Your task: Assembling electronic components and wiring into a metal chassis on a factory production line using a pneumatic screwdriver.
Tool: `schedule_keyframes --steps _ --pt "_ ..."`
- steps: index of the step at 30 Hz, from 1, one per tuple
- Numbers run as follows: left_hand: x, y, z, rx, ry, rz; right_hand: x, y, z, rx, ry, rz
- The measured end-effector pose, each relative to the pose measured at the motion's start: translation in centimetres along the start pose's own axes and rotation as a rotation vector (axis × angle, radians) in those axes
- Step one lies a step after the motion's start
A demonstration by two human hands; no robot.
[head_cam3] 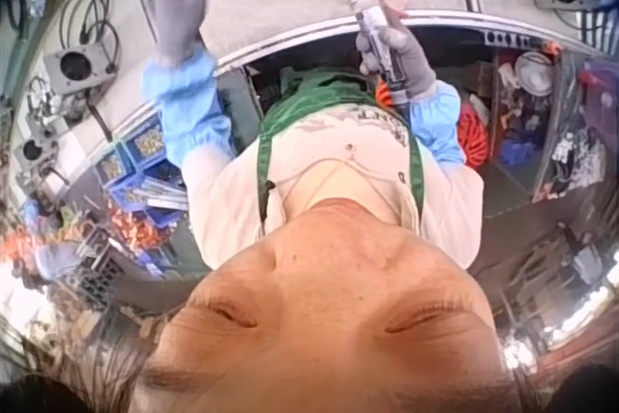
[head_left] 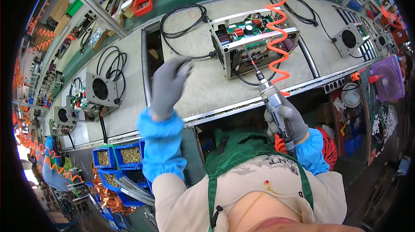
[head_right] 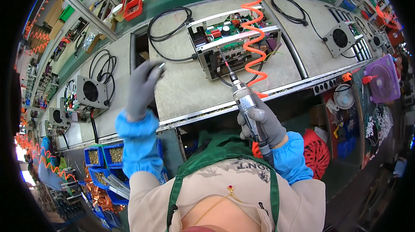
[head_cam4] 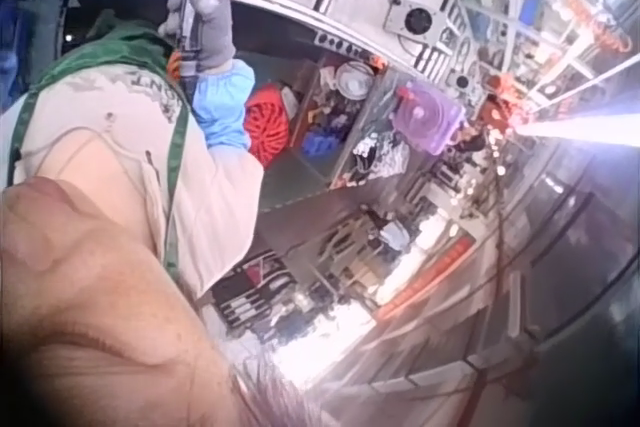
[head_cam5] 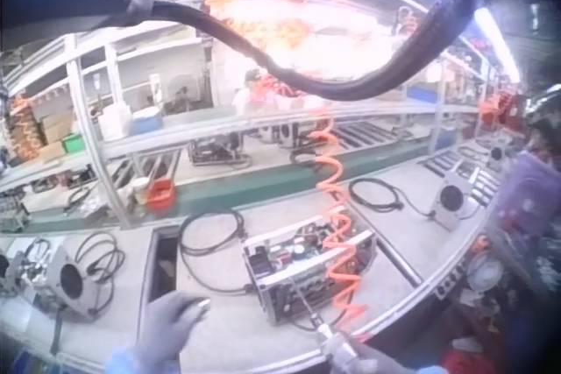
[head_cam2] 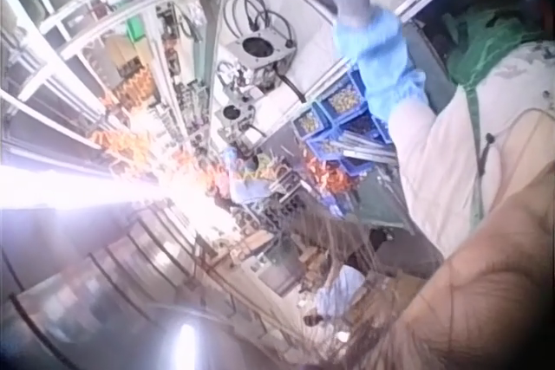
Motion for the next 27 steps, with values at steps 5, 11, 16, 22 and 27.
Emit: schedule_keyframes --steps 5,11,16,22,27 --pt "-11.5 -5.9 -3.6 -0.473 -0.312 0.311 0.1 -0.8 -0.2 0.055 -0.035 -0.057" --pt "-15.6 -9.5 -2.1 -0.348 -0.058 0.802 -0.1 -0.3 -0.3 0.11 -0.047 -0.058" --pt "-16.1 -10.4 -1.5 -0.61 -0.084 0.81 -0.2 -0.5 0.1 0.149 -0.069 -0.051" --pt "-16.2 -10.2 -2.0 -0.493 0.006 0.824 -0.2 -0.4 0.0 0.132 -0.057 -0.052" --pt "-16.5 -10.1 -1.5 -0.471 0.004 0.788 -0.2 0.1 -0.4 0.116 -0.059 -0.054"
Point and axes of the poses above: each hand's wrist, its own x-axis away from the middle knuckle, its own y-axis out of the back of the hand, z = x × y, the point moved 7 cm from there along -x, towards the middle knuckle, and after that the axes turned 14 degrees about z, right-handed, at the moved point
